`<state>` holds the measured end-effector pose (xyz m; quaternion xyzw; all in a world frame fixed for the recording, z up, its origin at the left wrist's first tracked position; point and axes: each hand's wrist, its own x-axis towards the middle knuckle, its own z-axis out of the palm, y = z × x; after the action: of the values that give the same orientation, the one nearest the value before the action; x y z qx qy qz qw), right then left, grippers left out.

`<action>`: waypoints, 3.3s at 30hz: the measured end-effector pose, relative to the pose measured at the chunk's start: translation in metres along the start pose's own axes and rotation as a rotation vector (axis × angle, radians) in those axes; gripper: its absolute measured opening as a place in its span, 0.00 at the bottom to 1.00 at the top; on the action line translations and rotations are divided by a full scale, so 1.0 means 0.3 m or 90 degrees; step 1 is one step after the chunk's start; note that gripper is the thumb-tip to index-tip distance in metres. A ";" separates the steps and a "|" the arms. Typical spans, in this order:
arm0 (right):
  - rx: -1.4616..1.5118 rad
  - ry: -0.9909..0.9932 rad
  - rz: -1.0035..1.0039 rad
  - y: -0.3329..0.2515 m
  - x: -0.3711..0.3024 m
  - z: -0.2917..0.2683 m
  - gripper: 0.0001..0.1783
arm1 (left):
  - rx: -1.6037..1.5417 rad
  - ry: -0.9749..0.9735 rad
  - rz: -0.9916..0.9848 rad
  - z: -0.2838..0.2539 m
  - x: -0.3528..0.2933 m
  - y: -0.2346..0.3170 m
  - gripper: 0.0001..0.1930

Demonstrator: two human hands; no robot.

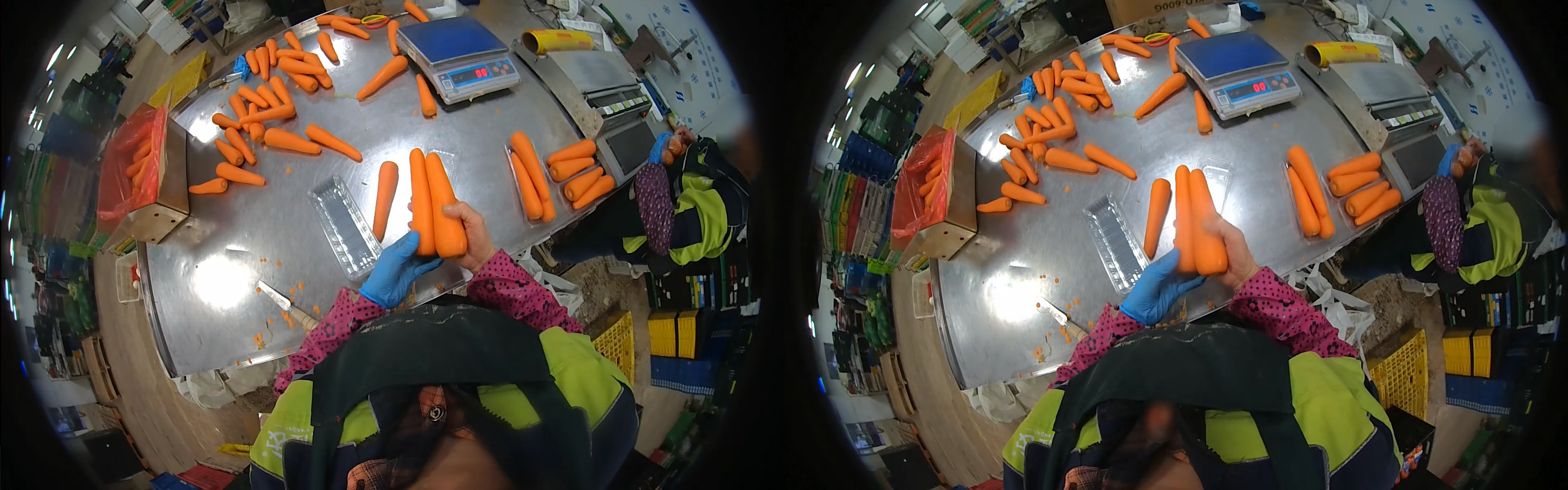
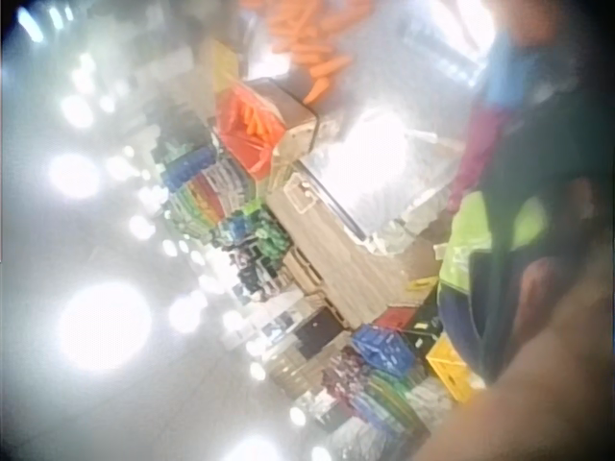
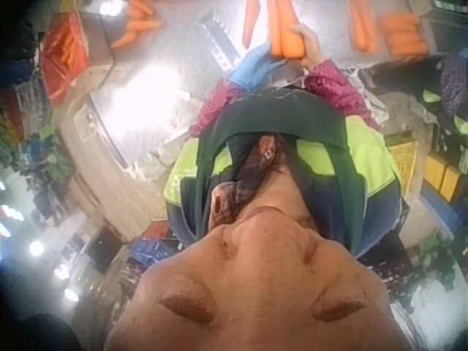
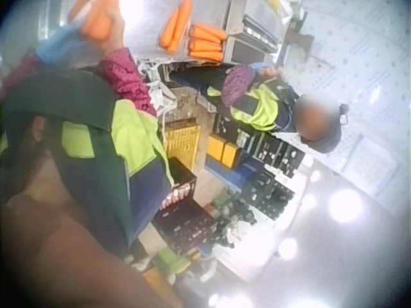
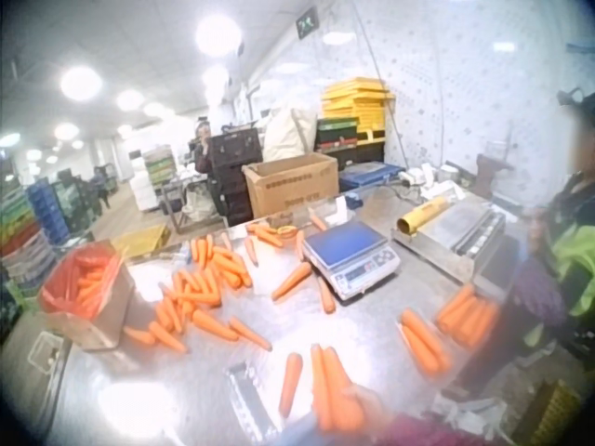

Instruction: The person organizes and packs carrots into plastic containers at a metal workbench, weighing them on a digital scale and wrapping the containers with film.

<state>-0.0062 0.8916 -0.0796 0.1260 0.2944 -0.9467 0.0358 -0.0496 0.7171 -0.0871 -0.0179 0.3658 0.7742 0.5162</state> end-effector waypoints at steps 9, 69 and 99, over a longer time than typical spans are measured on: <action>-0.246 0.244 -0.093 -0.026 0.072 -0.028 0.26 | 0.289 0.189 0.159 -0.023 0.146 0.010 0.32; -1.033 0.238 -0.185 0.157 0.366 -0.062 0.31 | 0.354 0.239 0.202 -0.250 -0.189 0.013 0.16; -1.226 0.489 -0.270 -0.082 -0.031 -0.309 0.36 | 0.725 0.094 0.168 0.029 0.600 -0.103 0.27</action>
<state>0.0194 0.9643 -0.1374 0.2813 0.9285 -0.1973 -0.1407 -0.1055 0.8698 -0.1707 0.2540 0.7581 0.5102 0.3171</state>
